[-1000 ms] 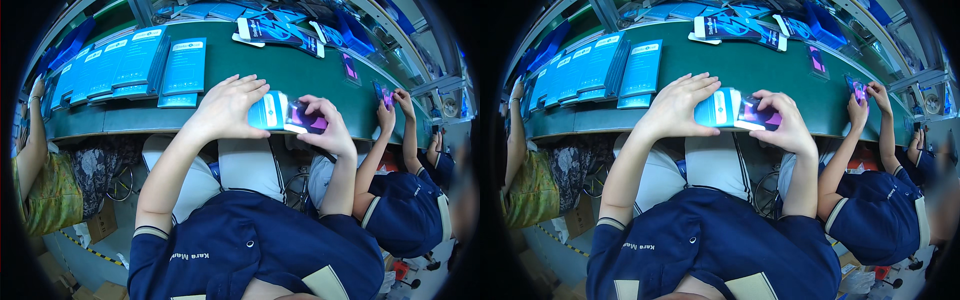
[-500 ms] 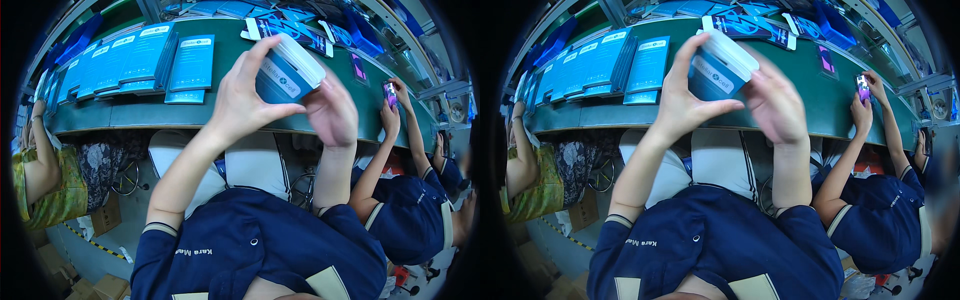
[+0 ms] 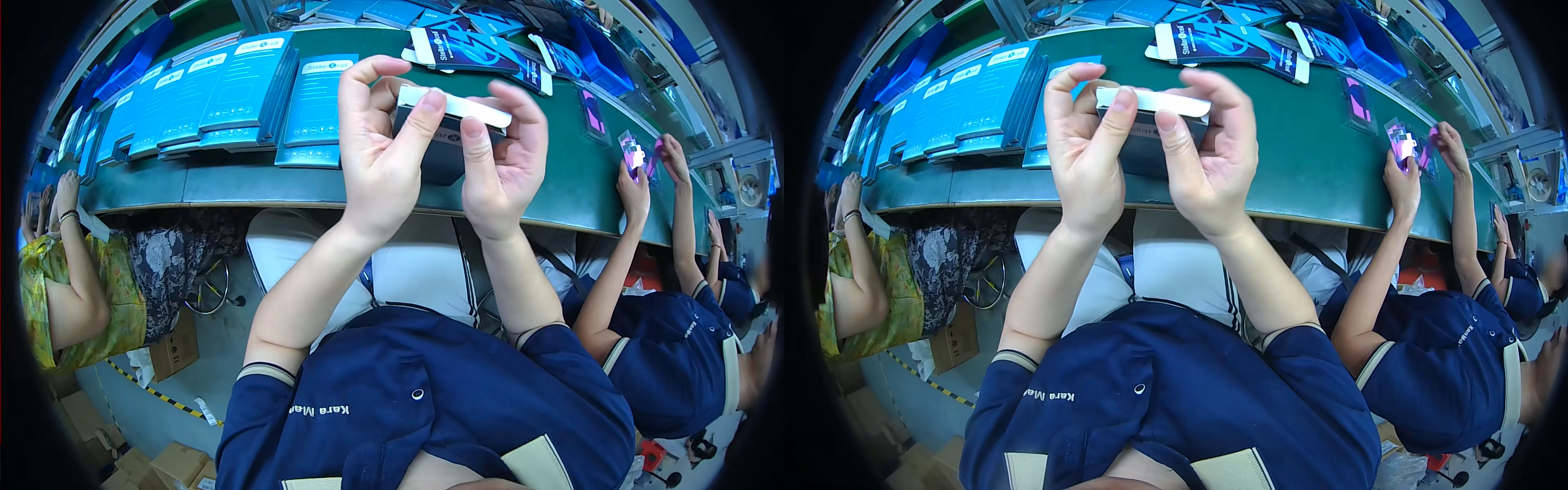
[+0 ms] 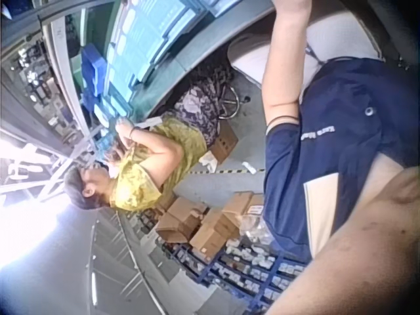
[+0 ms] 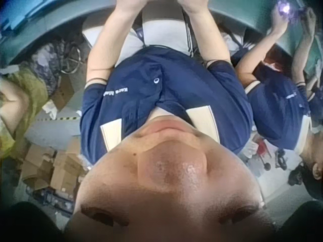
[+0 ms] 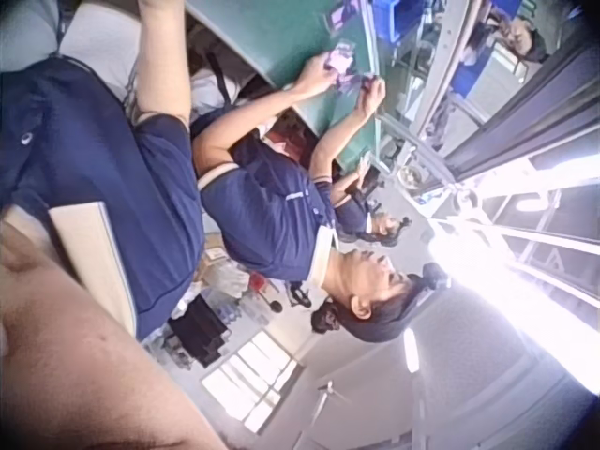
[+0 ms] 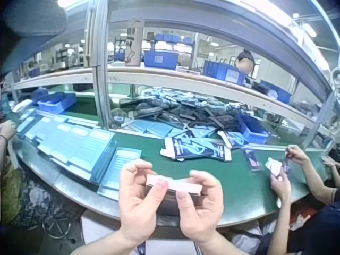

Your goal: The worker is assembling small electronic components, possibly phone screen protectors or similar accessories, by applying adhesive strips and packaging them on a factory assembly line.

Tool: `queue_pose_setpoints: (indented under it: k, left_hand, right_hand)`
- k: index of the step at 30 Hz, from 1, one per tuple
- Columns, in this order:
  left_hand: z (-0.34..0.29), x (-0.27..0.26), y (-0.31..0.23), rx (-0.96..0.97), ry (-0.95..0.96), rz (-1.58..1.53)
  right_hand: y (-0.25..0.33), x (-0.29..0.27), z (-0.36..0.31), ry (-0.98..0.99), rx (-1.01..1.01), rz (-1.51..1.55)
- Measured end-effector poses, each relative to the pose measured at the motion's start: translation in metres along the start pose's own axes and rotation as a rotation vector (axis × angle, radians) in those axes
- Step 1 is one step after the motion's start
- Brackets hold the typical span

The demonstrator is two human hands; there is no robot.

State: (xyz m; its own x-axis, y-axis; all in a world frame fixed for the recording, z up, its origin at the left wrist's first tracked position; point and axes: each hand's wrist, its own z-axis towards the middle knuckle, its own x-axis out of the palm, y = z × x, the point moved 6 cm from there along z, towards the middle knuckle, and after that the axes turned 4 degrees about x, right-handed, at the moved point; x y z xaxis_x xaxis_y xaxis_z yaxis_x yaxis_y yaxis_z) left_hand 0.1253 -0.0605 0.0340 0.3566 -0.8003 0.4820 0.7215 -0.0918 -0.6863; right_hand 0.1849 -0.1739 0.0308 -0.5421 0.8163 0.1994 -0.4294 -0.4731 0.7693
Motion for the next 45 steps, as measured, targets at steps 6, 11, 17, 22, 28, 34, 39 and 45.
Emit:
queue_pose_setpoints:
  k: [6,11,17,22,28,34,39,45]
  left_hand:
    - [0.002,-0.006,0.007,0.187,0.007,0.184]
    - [-0.011,-0.004,0.007,0.503,0.204,0.843]
    - [-0.015,0.008,-0.006,0.269,0.386,1.533]
    - [0.014,-0.04,0.005,0.069,0.31,1.987]
    - [-0.005,-0.004,0.0,0.317,0.479,1.583]
    - [-0.044,0.015,0.032,0.121,1.033,1.427]
    - [-0.068,0.034,0.015,0.266,1.31,1.4]
    - [-0.035,0.052,-0.009,0.401,1.202,1.184]
  right_hand:
    - [-0.007,-0.002,0.007,-0.021,0.033,0.215]
    - [-0.024,-0.012,-0.007,0.069,-0.059,-0.158]
    - [-0.054,-0.017,0.058,0.223,0.275,-0.23]
    - [-0.105,-0.015,0.094,0.474,-0.133,-1.511]
    - [-0.051,0.004,0.021,0.826,0.068,-0.98]
    - [-0.041,-0.148,0.084,0.455,0.435,-0.883]
    - [-0.093,-0.294,0.074,0.224,0.266,-1.805]
    - [-0.006,-0.19,0.001,0.135,0.247,-1.546]
